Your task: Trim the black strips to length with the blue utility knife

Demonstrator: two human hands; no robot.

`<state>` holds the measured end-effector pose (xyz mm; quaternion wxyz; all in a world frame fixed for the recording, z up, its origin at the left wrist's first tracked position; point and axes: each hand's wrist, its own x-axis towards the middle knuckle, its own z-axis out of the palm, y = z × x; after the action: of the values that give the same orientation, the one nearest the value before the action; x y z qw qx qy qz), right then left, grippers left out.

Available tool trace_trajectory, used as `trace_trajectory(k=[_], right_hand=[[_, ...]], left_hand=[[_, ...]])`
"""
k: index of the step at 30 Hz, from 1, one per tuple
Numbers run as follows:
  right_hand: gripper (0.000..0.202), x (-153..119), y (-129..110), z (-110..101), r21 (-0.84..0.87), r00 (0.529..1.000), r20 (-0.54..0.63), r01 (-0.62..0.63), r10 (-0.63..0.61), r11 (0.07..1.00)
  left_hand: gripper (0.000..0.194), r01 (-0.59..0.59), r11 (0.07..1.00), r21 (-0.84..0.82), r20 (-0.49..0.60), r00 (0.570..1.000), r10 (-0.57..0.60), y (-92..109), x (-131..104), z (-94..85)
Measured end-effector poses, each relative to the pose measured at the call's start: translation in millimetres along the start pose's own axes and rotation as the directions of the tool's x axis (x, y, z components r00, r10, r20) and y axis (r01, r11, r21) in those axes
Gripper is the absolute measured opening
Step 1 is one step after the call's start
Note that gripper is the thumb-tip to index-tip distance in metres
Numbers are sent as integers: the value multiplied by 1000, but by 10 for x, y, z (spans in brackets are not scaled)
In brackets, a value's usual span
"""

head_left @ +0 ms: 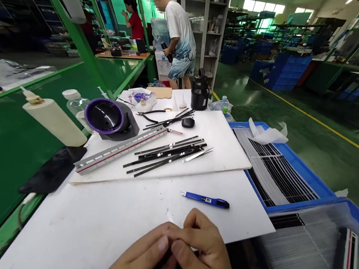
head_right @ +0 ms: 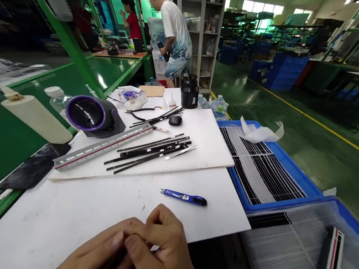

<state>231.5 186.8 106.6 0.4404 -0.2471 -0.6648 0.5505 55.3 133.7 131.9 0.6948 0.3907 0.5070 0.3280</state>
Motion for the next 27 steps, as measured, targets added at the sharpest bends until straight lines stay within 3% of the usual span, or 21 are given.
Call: trace_trajectory(k=[2,4,7,10,12,14,17,20,23,25,27], right_hand=[[27,-23,39,8,-139,998,-66,-17,7,990],[26,-41,78,-5,-149,996,-73,-71,61,986],[26,-34,121,-58,-129,993,-10,-114,114,985],[43,32,172,-242,-305,999,39,43,-33,951],[46,97,255,-439,-549,985,-12,136,-170,825],[39,161,394,-632,-758,968,-79,97,-238,645],[35,222,621,-779,-843,989,-4,74,-145,533],[31,249,721,-767,-817,996,80,83,-32,571],[32,262,681,-743,-800,997,79,75,-20,595],[34,231,613,-759,-774,999,5,27,-36,633],[34,125,521,-775,-629,985,-175,-113,1,769]], left_hand=[[44,55,975,-217,55,998,-44,-66,133,76],[40,122,921,-369,135,988,-76,-150,210,93],[35,140,903,-405,203,977,-60,-225,230,47],[28,109,896,-430,228,974,-9,-221,168,-46],[23,119,865,-487,238,971,0,-211,100,-123],[22,136,809,-572,230,973,-2,-216,29,-197],[23,159,693,-703,191,981,-31,-250,-44,-262],[24,139,644,-752,117,990,-77,-272,-49,-252],[25,122,679,-724,90,992,-83,-252,-9,-226],[29,99,748,-656,70,995,-70,-225,6,-235],[32,54,855,-515,-6,998,-67,-210,-15,-261]])
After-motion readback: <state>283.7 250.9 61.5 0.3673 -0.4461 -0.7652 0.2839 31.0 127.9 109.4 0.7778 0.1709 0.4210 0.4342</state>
